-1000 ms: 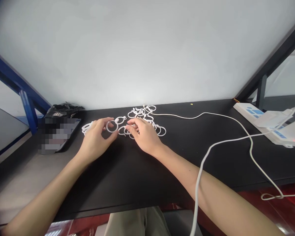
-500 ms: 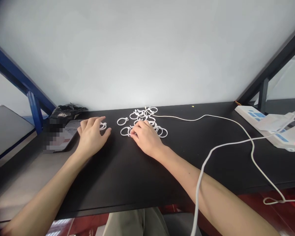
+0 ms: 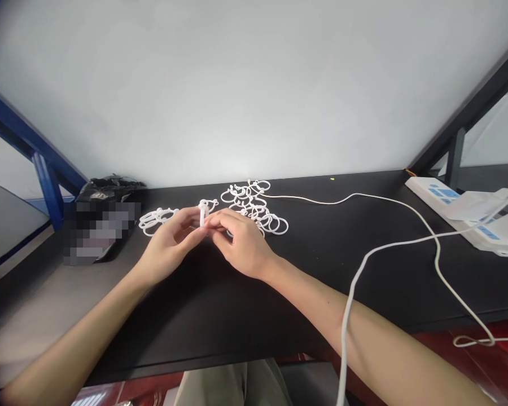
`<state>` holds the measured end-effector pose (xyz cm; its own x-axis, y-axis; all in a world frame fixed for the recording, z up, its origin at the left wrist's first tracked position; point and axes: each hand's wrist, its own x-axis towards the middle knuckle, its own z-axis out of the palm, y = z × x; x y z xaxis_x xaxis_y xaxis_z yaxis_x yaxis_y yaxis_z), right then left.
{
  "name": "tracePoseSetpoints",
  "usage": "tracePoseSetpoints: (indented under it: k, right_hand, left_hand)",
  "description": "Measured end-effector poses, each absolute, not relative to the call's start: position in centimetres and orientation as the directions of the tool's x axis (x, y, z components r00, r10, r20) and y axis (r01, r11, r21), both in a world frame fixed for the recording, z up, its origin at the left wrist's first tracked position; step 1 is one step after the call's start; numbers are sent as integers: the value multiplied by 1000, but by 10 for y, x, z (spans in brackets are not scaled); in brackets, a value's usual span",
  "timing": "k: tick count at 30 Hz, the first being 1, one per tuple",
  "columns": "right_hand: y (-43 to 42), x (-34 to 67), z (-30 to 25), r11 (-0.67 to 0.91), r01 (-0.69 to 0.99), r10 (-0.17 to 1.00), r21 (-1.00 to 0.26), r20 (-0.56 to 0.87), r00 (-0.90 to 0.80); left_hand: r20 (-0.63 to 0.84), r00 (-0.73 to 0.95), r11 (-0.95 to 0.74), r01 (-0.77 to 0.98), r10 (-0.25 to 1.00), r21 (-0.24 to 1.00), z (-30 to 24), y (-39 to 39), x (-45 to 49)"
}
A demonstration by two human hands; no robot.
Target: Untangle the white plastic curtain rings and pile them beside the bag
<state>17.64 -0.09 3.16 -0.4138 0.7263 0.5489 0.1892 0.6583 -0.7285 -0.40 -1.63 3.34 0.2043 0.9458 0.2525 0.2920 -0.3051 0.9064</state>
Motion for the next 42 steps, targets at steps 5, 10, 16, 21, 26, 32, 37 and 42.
tracePoseSetpoints:
  k: [5,10,16,21,26,32,37,42]
  right_hand:
    - [1,177,33,611,243,785,-753,539,-305]
    - [4,181,35,570,158,812,-807,522,-262]
    - [5,180,31,595,140,793,-791,549,-264]
    - [7,180,31,592,176,803,-787,557,-211]
    - [6,179,34,570,229,822,-789,547,-160]
    - [3,177,36,594,235,804,-769,575,-153]
    - [3,177,36,605,233,796,-761,581,-169]
    - [5,177,32,585,189,810,-789,557,-181]
  left_hand:
    - [309,139,-339,409,941,847,35,-16,-4]
    - [365,188,-404,572,912,714,36,-18,-5]
    - [387,231,-439,640,893,631,36,-19,-7]
    - [422,246,-473,644,872,601,35,-19,-6]
    - [428,229,-462,661,874,591,32,-22,-4]
    - [440,206,-456,661,874,596,32,-23,-1]
    - [474,194,-471,664,859,581,32,-23,-2]
    - [479,194,-471,674,856,569,34,-23,-1]
